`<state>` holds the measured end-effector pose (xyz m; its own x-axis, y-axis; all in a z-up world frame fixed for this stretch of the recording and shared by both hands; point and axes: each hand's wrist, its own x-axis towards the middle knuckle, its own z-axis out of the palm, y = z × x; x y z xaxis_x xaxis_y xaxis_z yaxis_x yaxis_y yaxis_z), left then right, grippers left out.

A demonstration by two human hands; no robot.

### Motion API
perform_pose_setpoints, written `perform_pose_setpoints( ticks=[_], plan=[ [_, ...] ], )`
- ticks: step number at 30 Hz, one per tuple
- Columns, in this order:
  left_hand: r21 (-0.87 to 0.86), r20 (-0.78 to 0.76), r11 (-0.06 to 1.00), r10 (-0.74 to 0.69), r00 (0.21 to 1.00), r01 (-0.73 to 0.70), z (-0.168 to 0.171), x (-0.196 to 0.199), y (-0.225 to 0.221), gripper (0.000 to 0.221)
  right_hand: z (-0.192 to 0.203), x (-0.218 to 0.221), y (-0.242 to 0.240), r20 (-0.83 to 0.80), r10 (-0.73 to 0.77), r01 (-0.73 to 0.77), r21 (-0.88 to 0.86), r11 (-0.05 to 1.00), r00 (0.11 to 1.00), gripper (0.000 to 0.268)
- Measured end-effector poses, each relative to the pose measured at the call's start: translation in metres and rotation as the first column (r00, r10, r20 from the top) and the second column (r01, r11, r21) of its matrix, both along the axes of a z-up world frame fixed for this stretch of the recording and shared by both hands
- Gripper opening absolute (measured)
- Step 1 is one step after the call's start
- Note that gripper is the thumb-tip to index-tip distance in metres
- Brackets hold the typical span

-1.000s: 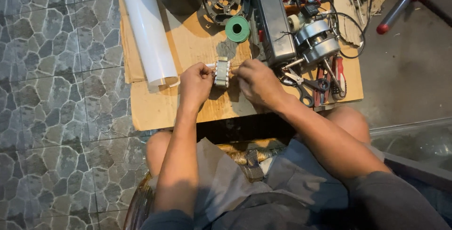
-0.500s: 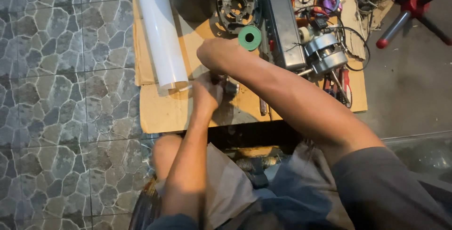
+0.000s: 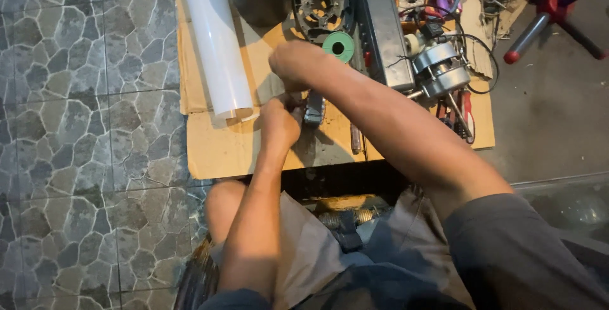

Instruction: The person is manually inserting thin white insulation strips into the slots of a motor stator as part of an electronics repair task.

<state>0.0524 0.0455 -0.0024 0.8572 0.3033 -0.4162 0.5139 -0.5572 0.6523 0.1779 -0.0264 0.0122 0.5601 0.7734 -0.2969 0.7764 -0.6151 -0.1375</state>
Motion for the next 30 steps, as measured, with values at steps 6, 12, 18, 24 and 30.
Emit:
perform_pose_setpoints(
  ticks=[6, 12, 18, 24, 30],
  plan=[
    [0.04, 0.117, 0.999, -0.036, 0.993, 0.032, -0.025, -0.004, 0.005, 0.011, 0.091, -0.03, -0.068, -0.157, -0.112, 0.184, 0.596, 0.781, 0.981, 0.019],
    [-0.012, 0.097, 0.999, -0.037, 0.995, 0.038, -0.052, -0.003, 0.01, 0.011, 0.04, -0.071, -0.155, -0.349, -0.269, 0.438, 0.638, 0.633, 0.898, 0.013],
    [0.022, 0.074, 0.999, -0.039, 0.997, 0.037, -0.058, 0.0, 0.012, 0.011, -0.06, -0.095, -0.155, -0.268, -0.29, 0.389, 0.743, 0.545, 0.919, 0.022],
    [-0.024, 0.151, 0.999, -0.034, 0.988, 0.038, -0.066, -0.002, 0.013, 0.01, -0.043, -0.102, -0.151, -0.4, -0.284, 0.489, 0.657, 0.574, 0.871, 0.02],
    [-0.051, 0.183, 0.998, -0.019, 0.983, 0.028, -0.057, -0.003, 0.009, 0.008, -0.042, -0.099, -0.143, -0.404, -0.29, 0.492, 0.617, 0.615, 0.868, 0.022]
  ],
)
